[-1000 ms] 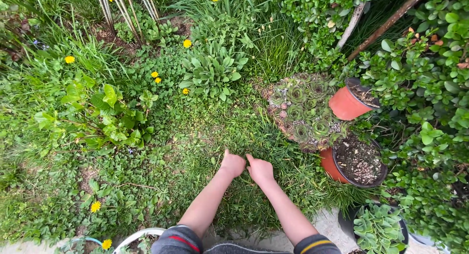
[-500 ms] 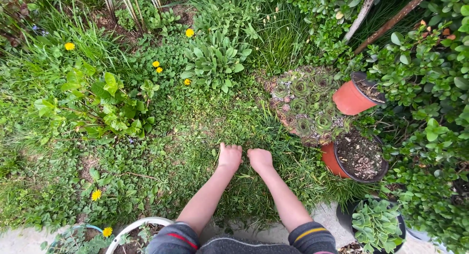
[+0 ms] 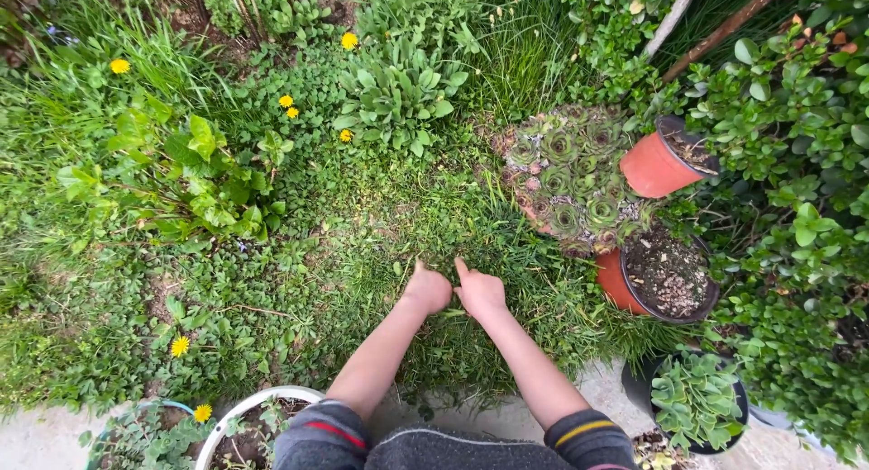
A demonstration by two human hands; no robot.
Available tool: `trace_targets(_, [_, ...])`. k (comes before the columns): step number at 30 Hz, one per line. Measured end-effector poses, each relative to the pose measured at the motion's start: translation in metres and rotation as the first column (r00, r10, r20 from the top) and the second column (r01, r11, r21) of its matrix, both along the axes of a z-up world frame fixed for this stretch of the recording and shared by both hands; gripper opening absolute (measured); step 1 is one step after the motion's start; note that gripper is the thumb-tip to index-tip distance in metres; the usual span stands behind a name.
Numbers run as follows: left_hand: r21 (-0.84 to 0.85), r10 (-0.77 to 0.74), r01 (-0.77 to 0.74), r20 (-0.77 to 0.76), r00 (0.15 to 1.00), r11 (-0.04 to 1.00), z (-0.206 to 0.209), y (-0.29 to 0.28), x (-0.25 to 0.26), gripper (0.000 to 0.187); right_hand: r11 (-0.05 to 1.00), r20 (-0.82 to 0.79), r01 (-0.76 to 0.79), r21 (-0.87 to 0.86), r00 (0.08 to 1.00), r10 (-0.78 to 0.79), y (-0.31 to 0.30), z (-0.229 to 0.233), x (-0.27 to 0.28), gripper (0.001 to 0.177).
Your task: The person pulls weeds from a garden bed by hand, gathering them into a small pile. The hands repeatedly reach into the grass and foliage to remove unwanted plants.
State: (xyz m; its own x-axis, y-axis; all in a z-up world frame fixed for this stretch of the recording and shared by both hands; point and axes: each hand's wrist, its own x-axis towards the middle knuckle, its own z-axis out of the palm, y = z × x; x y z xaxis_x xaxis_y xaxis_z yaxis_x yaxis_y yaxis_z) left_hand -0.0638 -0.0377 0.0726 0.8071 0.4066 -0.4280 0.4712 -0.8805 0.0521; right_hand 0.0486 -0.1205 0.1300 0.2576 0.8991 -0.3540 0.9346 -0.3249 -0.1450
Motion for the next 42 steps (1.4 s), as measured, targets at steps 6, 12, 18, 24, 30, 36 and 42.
trace_targets(6, [0.06,-0.013,0.004,0.154,0.988,0.998,0.044,-0.014,-0.025,0.025,0.957,0.081,-0.163,0.24,0.986,0.148,0.04,-0.114,0.014,0.021])
trace_targets(12, [0.205,0.131,-0.188,0.262,0.956,0.961,0.053,0.003,-0.026,0.023,0.958,0.073,-0.129,0.258,0.991,0.113,0.043,-0.121,0.009,0.023])
trace_targets(18, [0.406,0.097,-0.191,0.242,0.966,0.894,0.015,0.015,-0.015,0.02,0.983,-0.093,-0.098,0.155,0.989,0.114,0.005,-0.035,-0.016,0.029])
trace_targets(24, [0.451,0.118,-0.173,0.149,0.982,0.876,-0.015,0.021,0.001,0.025,0.993,-0.16,-0.058,0.099,0.984,0.074,-0.029,-0.028,-0.021,0.034])
trace_targets(30, [0.277,0.012,-0.036,0.087,0.996,0.96,-0.027,0.011,-0.011,0.025,0.99,-0.059,-0.113,0.082,0.991,0.118,-0.006,-0.017,-0.015,0.057])
trace_targets(36, [0.277,0.061,-0.132,0.251,0.966,0.952,-0.041,-0.007,-0.033,0.025,0.957,-0.046,-0.217,0.191,0.972,0.23,0.029,-0.079,-0.014,0.034])
trace_targets(42, [0.322,0.227,-0.3,0.246,0.942,0.898,-0.003,0.007,-0.055,0.033,0.937,0.055,-0.276,0.216,0.961,0.271,0.025,-0.082,-0.018,0.014])
